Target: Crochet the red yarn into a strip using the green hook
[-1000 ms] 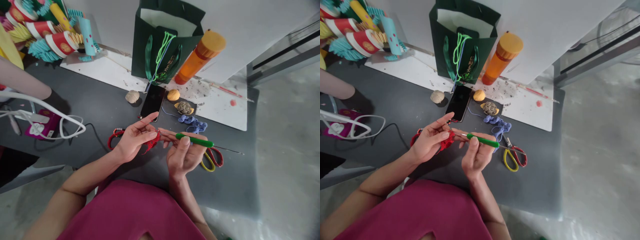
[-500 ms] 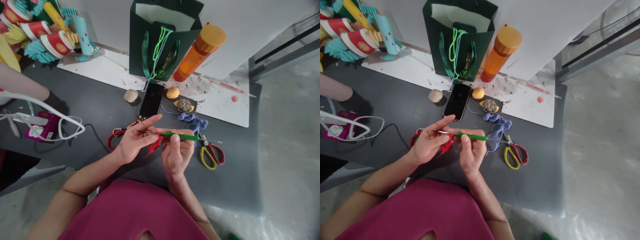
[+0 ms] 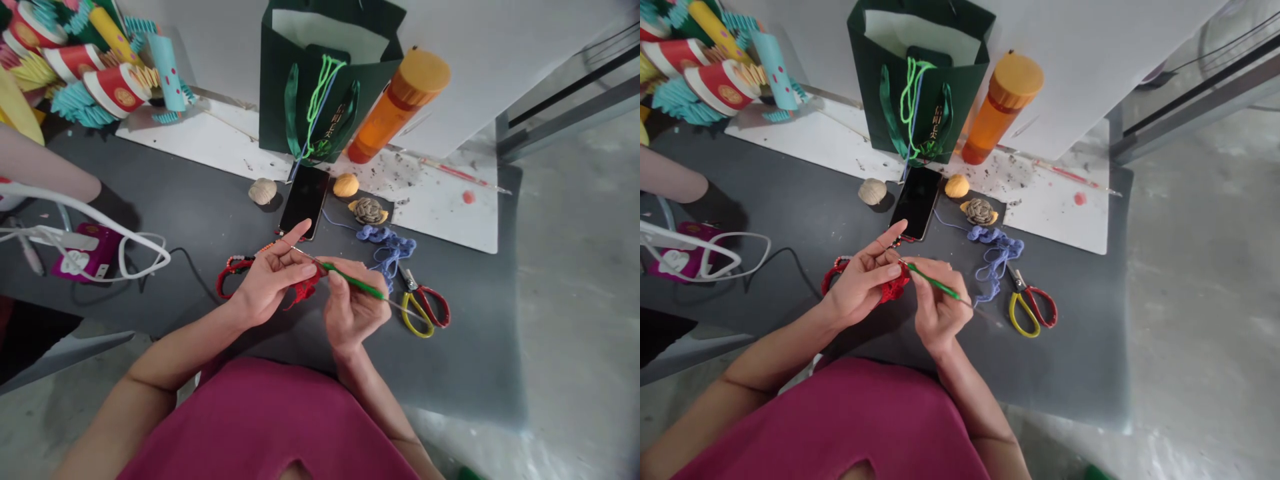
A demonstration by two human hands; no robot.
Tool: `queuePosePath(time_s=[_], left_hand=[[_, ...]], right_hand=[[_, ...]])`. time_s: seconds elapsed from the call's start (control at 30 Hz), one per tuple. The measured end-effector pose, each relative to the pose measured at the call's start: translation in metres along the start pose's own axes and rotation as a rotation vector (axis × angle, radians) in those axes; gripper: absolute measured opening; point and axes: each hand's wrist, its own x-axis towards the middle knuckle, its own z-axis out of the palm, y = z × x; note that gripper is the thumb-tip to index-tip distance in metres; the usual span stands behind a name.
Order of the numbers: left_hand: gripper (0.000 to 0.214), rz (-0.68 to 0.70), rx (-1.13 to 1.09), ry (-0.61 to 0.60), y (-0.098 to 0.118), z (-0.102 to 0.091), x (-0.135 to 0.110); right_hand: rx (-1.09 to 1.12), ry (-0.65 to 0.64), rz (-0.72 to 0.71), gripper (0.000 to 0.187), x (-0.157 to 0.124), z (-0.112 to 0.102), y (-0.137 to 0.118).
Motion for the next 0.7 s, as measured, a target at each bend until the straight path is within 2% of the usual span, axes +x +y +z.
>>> queuePosePath(time_s=[0.2, 0.4, 0.6, 0.7], left_hand=[[0.059, 0.004, 0.011, 0.007, 0.002, -0.004, 0.002], [0.050, -0.025, 0.035, -0.018, 0.005, -0.003, 0.002], [0.039, -0.069, 0.038, -0.111, 0.007, -0.001, 0.002], [0.038, -0.016, 0.087, -0.158, 0.004, -0.001, 0.000]], right_hand=[[-0.069, 0.077, 0.137, 0.011, -0.006, -0.005, 0.000], [0.174, 0.080, 0.371, 0.008, -0.001, -0.005, -0.002], [0.355, -0.029, 0.606, 0.021, 0.008, -0.011, 0.004], [0.437, -0.103, 0.684, 0.025, 0.007, -0.010, 0.005]])
